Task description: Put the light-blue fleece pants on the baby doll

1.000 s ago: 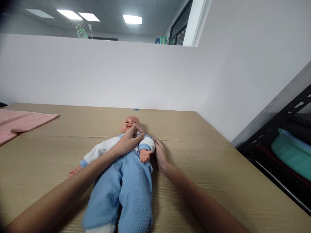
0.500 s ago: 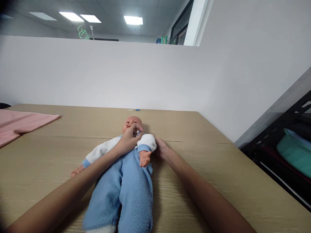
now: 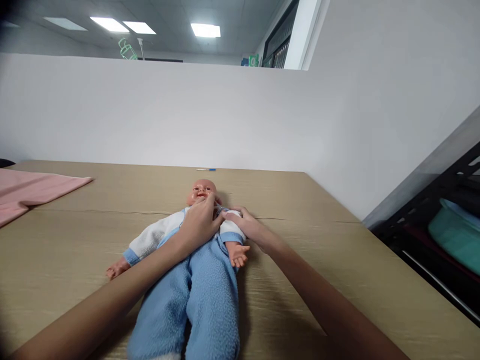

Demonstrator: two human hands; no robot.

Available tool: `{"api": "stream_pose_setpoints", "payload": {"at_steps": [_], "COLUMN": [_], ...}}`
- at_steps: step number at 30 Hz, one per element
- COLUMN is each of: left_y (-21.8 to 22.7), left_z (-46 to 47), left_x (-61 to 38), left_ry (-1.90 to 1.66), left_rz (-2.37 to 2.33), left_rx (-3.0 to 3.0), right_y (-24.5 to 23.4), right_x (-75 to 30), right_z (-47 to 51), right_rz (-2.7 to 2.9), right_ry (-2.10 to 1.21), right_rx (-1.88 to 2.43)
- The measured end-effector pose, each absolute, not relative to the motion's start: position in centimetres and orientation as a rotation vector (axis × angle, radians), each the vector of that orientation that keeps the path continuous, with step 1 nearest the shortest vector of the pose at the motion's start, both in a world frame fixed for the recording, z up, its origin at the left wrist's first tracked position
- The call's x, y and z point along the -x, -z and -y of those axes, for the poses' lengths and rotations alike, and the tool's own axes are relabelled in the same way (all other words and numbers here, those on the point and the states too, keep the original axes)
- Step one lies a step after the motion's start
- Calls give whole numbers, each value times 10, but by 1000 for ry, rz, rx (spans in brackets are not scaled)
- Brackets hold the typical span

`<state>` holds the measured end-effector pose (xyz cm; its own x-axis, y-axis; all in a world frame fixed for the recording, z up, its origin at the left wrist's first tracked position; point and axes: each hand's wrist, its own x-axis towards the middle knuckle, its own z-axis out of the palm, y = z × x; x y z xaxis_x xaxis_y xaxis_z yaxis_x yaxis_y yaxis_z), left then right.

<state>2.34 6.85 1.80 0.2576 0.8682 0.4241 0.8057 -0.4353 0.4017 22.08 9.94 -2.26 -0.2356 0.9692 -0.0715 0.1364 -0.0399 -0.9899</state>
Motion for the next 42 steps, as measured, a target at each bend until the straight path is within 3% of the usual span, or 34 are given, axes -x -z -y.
{"api": "stream_pose_setpoints", "payload": {"at_steps": [4, 10, 21, 26, 28, 31, 37, 42], "left_y": [-18, -18, -15, -20, -25, -36, -42, -37], "left_z": [-70, -75, -76, -71, -69, -67, -64, -64], "left_x": [-21, -17, -20, -17, -13, -7, -1, -4], "left_ry": [-865, -848, -784, -870, -913, -889, -579, -528], "left_rz": [-1636, -1637, -1558, -1468, -1358, -1079, -780, -812], "left_rx": [-2397, -2397, -2484, -2610, -2668, -2676, -2575, -2442], "right_y": [-3, -27, 12, 17, 15, 13, 33, 46], "right_x": [-249, -283, -292, -282, -269, -248, -232, -233], "right_z": [-76, -54, -56, -40, -25, -3, -7, -23], "right_rz": [1771, 2411, 2375, 2264, 2285, 2213, 1779, 1476], "right_ry": [-1308, -667, -334, 152, 38, -401, -1173, -1400], "right_rx": [1307, 1382, 1200, 1050, 933, 899, 980, 954]}}
